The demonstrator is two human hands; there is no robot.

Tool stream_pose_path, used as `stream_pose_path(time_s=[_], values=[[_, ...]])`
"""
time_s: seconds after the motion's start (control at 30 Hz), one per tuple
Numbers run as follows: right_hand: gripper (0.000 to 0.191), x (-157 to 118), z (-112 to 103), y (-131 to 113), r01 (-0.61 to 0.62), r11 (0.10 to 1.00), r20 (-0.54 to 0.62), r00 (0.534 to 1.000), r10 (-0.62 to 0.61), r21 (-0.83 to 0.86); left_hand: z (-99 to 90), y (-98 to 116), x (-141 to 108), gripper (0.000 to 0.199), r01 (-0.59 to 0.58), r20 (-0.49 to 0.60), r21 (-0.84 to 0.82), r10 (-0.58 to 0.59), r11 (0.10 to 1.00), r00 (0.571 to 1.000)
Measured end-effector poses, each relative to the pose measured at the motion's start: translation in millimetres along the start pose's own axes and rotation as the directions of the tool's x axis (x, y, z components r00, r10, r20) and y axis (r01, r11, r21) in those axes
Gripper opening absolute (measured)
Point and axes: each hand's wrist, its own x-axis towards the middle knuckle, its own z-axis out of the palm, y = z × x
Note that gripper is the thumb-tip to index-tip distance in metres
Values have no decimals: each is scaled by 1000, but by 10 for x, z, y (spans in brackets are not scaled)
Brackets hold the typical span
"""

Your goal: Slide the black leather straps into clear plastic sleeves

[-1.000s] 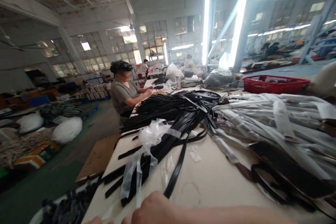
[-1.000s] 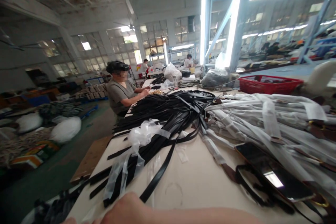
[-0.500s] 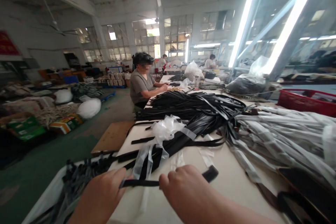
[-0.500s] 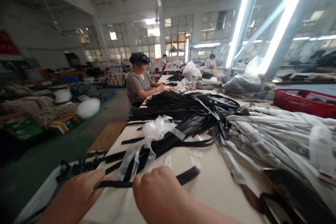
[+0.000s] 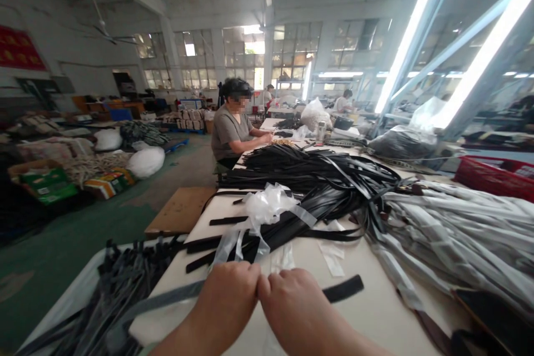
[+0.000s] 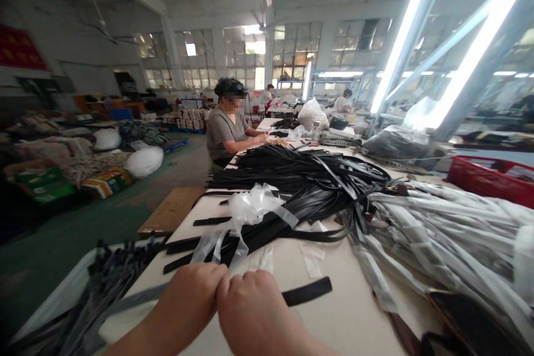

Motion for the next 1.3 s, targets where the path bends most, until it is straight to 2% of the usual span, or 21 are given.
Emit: stream_pose_path(time_s=[0.17,0.3,0.47,0.53,0.63,0.8,0.87,0.93,0.97,1.0,1.07,1.13,1.17,1.23,1.3], values=[[21,-67,112,61,-91,995,-45,995,89,-52,18,18,96,24,94,-25,3,-94,996,995],[20,-9,138,66,-32,997,-31,999,30,-74,57,118,208,24,33,-15,-25,-34,999,999],[22,-78,150,149,-130,990,-27,991,129,-51,56,154,230,22,28,-23,-7,-28,1000,999],[21,-142,166,184,-127,991,-51,991,125,-45,50,148,222,21,46,-17,1,-46,999,999],[22,-149,190,166,-97,995,-59,994,95,-34,46,210,259,18,-3,-22,-49,2,999,1000],[23,-46,205,115,-149,988,-23,989,148,-34,-6,278,333,10,-32,-18,-235,29,971,999],[26,-51,207,146,-149,989,-8,989,149,-17,-56,171,288,36,-55,-7,-343,56,938,998],[18,-80,197,203,-176,984,9,984,176,16,-97,-32,183,69,-63,-29,-423,55,904,998],[11,-95,184,239,-208,977,17,978,208,48,-105,-159,112,77,-49,-48,-442,31,896,998],[8,-104,164,277,-246,964,21,969,246,95,-102,-294,34,77,-16,-62,-449,-14,893,998],[17,-91,107,361,-301,922,16,952,306,245,-65,-562,-124,56,68,-70,-444,-110,893,991],[25,-20,39,449,-289,835,32,950,310,469,-13,-783,-261,32,125,-55,-437,-165,891,985],[28,40,8,491,-273,759,62,953,295,591,8,-866,-315,30,138,-53,-441,-179,887,982],[30,202,-35,564,-264,550,143,957,254,792,22,-978,-390,34,125,-77,-479,-184,869,980],[29,402,-56,609,-264,343,201,957,208,901,-6,-1043,-422,36,84,-91,-544,-159,835,983]])
